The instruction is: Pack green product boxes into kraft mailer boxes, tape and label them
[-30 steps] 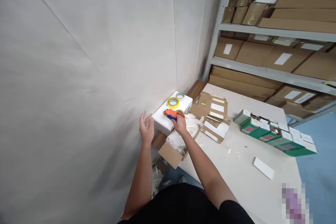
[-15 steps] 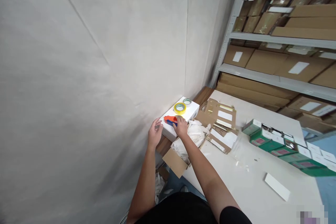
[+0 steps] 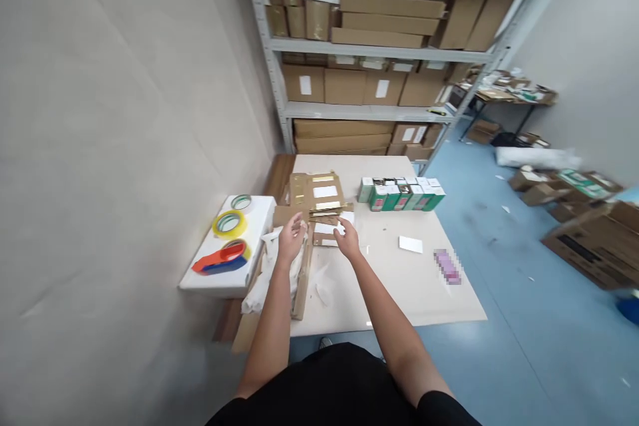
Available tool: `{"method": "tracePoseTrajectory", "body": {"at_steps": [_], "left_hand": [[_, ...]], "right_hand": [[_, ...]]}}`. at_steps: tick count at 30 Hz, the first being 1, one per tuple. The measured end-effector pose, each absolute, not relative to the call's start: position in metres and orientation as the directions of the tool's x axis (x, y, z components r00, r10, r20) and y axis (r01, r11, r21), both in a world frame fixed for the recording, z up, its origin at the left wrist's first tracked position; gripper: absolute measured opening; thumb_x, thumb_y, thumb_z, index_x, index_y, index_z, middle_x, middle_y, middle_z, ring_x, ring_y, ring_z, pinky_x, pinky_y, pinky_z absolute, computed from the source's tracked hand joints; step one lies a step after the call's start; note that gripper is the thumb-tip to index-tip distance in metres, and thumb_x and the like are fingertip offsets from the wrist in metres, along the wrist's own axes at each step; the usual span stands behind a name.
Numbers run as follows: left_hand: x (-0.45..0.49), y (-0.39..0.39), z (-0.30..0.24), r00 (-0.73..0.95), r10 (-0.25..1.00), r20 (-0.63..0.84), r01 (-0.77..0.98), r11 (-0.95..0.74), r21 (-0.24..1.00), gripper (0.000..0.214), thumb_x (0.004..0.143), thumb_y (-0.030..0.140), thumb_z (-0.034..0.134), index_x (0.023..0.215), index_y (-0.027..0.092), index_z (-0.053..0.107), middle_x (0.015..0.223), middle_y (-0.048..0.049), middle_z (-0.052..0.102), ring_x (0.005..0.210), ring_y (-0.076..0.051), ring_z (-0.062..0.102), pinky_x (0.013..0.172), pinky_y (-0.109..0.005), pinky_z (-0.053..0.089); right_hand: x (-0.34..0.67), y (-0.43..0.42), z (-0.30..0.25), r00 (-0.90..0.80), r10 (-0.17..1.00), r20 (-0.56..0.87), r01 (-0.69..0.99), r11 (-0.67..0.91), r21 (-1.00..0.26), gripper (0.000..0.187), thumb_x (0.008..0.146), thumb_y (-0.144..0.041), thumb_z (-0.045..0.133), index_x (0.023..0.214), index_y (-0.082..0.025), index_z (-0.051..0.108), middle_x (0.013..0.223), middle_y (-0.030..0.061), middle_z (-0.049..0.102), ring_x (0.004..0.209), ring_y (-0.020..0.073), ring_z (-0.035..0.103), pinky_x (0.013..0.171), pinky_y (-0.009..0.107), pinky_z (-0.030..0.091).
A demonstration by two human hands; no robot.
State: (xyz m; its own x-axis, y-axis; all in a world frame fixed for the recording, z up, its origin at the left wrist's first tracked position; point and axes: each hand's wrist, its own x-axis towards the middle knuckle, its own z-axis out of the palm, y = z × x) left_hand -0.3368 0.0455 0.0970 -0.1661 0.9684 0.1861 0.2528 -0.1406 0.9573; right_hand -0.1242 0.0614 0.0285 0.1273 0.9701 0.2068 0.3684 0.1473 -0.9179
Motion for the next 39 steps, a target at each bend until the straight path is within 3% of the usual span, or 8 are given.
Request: {"method": "tracePoseTrajectory", "body": {"at_steps": [6, 11, 25, 31, 36, 39], "left_hand": [[-0.233, 0.079, 0.087, 0.092, 0.981, 0.17, 0.237, -0.187, 0.953, 0.042, 0.095, 0.027, 0.061, 0.136, 0.024, 0.066, 0.139, -0.0107, 0.066, 0.123, -0.025, 0.065, 0.094, -0.037, 0.06], [-0.16, 0.093, 0.075, 0.241, 0.96, 0.14, 0.242, -0.199, 0.95, 0.042, 0.094, 0.024, 0.06, 0.136, 0.025, 0.066, 0.139, -0.0108, 0.064, 0.121, -0.024, 0.064, 0.092, -0.037, 0.06], [-0.071, 0.21, 0.036, 0.144, 0.989, -0.025, 0.521, -0.055, 0.852, 0.049, 0.092, 0.021, 0.061, 0.141, 0.024, 0.063, 0.14, -0.0109, 0.062, 0.115, -0.023, 0.064, 0.089, -0.034, 0.059], [-0.025, 0.267, 0.008, 0.184, 0.98, -0.071, 0.618, -0.059, 0.784, 0.055, 0.09, 0.019, 0.062, 0.145, 0.02, 0.06, 0.139, -0.0128, 0.062, 0.117, -0.025, 0.064, 0.106, -0.042, 0.052], [0.009, 0.304, -0.011, 0.207, 0.962, -0.178, 0.719, -0.026, 0.695, 0.064, 0.088, 0.018, 0.067, 0.151, 0.019, 0.054, 0.158, -0.0164, 0.048, 0.145, -0.03, 0.049, 0.119, -0.043, 0.04], [0.023, 0.322, -0.02, 0.185, 0.944, -0.273, 0.771, 0.033, 0.636, 0.068, 0.089, 0.022, 0.071, 0.154, 0.022, 0.052, 0.168, -0.018, 0.033, 0.15, -0.036, 0.043, 0.119, -0.047, 0.04]], "right_hand": [[-0.016, 0.041, 0.032, 0.391, 0.908, 0.152, 0.339, 0.012, -0.941, 0.049, 0.086, -0.036, 0.06, 0.134, -0.025, 0.066, 0.138, 0.0104, 0.067, 0.122, 0.0273, 0.065, 0.098, 0.046, 0.057], [0.046, 0.04, 0.028, 0.488, 0.867, 0.1, 0.275, -0.044, -0.96, 0.05, 0.086, -0.036, 0.061, 0.134, -0.026, 0.065, 0.142, 0.0108, 0.065, 0.12, 0.0272, 0.065, 0.098, 0.046, 0.057], [0.142, 0.215, -0.021, 0.269, 0.963, -0.009, 0.256, -0.081, -0.963, 0.065, 0.08, -0.028, 0.061, 0.145, -0.024, 0.059, 0.148, 0.0117, 0.059, 0.114, 0.0281, 0.066, 0.093, 0.043, 0.058], [0.164, 0.256, -0.045, 0.217, 0.976, -0.018, 0.243, -0.071, -0.967, 0.067, 0.079, -0.027, 0.063, 0.146, -0.023, 0.059, 0.146, 0.0122, 0.061, 0.113, 0.0282, 0.066, 0.1, 0.046, 0.055], [0.176, 0.269, -0.063, 0.208, 0.978, -0.031, 0.232, -0.08, -0.969, 0.067, 0.081, -0.029, 0.066, 0.147, -0.023, 0.057, 0.144, 0.0118, 0.063, 0.113, 0.0279, 0.067, 0.103, 0.047, 0.054], [0.183, 0.273, -0.07, 0.2, 0.977, -0.071, 0.239, -0.119, -0.964, 0.067, 0.082, -0.028, 0.067, 0.148, -0.024, 0.057, 0.141, 0.0123, 0.065, 0.114, 0.0279, 0.067, 0.103, 0.046, 0.054]]}}
